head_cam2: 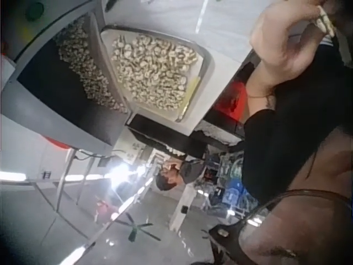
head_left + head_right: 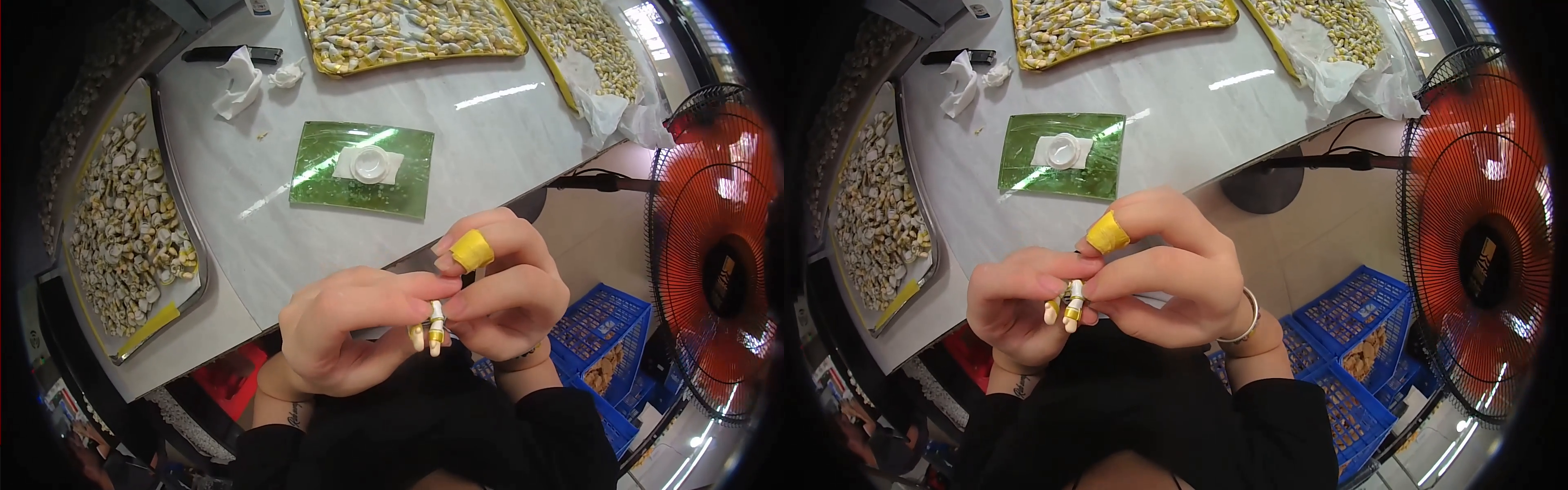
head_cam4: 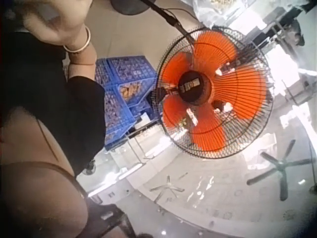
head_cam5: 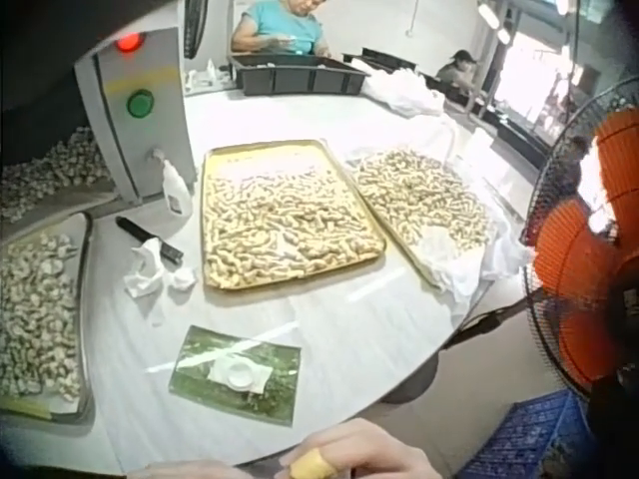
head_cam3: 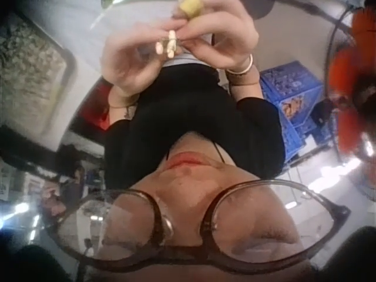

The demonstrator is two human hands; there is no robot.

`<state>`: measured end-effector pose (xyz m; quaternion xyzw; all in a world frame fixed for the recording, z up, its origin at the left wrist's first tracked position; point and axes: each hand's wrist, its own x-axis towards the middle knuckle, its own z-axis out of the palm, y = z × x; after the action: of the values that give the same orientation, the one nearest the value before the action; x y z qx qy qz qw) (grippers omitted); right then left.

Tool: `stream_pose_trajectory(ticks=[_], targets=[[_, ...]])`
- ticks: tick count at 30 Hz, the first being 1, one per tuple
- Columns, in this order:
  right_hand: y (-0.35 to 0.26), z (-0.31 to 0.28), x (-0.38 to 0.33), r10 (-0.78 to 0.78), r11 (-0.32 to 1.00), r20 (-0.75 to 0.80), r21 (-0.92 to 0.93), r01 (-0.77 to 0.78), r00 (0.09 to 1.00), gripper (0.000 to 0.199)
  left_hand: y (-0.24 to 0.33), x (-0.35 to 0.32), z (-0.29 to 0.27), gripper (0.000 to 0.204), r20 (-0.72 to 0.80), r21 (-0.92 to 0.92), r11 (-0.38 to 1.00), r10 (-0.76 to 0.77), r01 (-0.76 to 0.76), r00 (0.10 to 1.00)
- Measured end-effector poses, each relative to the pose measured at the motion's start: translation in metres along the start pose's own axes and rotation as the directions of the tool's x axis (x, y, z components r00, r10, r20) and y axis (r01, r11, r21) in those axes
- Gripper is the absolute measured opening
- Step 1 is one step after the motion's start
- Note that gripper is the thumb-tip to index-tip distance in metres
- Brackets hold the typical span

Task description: The person assembles small plastic toy figurine components by hand, joining them with glue from a bottle at a workshop table.

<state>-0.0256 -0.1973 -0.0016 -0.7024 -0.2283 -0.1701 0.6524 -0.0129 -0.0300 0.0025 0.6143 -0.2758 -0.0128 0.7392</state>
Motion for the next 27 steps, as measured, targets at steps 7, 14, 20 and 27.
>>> stream_pose_trajectory(ticks=[7, 14, 20, 27], targets=[[0.003, 0.006, 0.0, -0.001, 1.0, -0.008, -0.001, 0.001, 1.0, 0.027, -0.004, -0.002, -0.006, 0.035, 0.001, 0.073, 0.997, 0.03, -0.03, 1.0], [0.004, 0.009, 0.008, -0.041, 0.988, 0.082, -0.146, 0.053, 0.996, 0.03, 0.008, 0.002, -0.027, 0.031, 0.022, 0.266, 0.964, 0.018, -0.024, 1.0], [0.005, -0.002, 0.011, 0.046, 0.99, -0.034, -0.131, -0.05, 0.998, 0.027, 0.053, -0.008, -0.1, 0.029, -0.159, 0.854, 0.513, 0.088, 0.092, 0.983], [0.017, -0.004, 0.021, 0.007, 0.993, -0.049, -0.12, -0.013, 0.999, 0.02, 0.08, 0.02, -0.186, 0.037, -0.104, 0.971, 0.201, -0.127, 0.129, 0.986]])
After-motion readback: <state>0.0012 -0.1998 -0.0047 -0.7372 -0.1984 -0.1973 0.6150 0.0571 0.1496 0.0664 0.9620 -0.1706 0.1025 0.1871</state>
